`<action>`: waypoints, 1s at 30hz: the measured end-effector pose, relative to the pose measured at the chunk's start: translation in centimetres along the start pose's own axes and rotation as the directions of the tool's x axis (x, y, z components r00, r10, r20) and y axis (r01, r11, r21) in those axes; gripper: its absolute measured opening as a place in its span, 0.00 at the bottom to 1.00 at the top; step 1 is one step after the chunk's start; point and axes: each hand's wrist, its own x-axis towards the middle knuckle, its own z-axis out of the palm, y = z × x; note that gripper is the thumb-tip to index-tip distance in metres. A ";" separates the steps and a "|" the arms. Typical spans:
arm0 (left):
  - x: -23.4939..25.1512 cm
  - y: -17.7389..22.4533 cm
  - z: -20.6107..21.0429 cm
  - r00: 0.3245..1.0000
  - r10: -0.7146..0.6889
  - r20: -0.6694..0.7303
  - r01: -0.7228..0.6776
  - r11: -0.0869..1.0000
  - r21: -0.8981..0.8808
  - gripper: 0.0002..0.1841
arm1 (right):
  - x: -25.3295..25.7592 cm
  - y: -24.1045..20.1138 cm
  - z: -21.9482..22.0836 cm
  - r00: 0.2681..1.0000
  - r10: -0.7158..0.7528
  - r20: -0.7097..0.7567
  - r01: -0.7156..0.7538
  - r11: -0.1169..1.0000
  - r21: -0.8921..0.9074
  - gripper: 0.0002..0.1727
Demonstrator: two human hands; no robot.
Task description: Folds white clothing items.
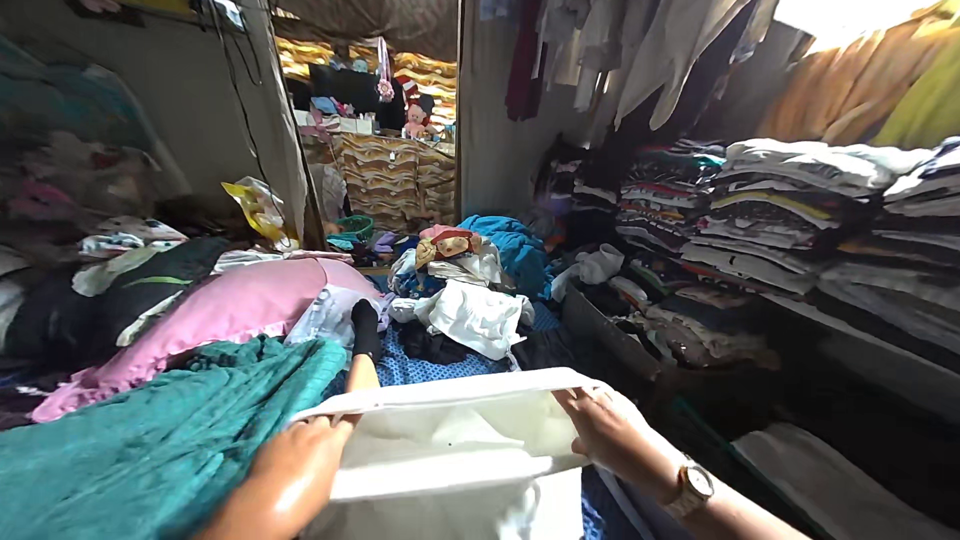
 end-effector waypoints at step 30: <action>4.8 -0.1 22.0 0.391 -0.074 -0.917 -0.484 0.831 -0.274 0.23 | -2.3 -1.6 21.1 0.593 0.101 -0.798 0.222 0.933 0.284 0.16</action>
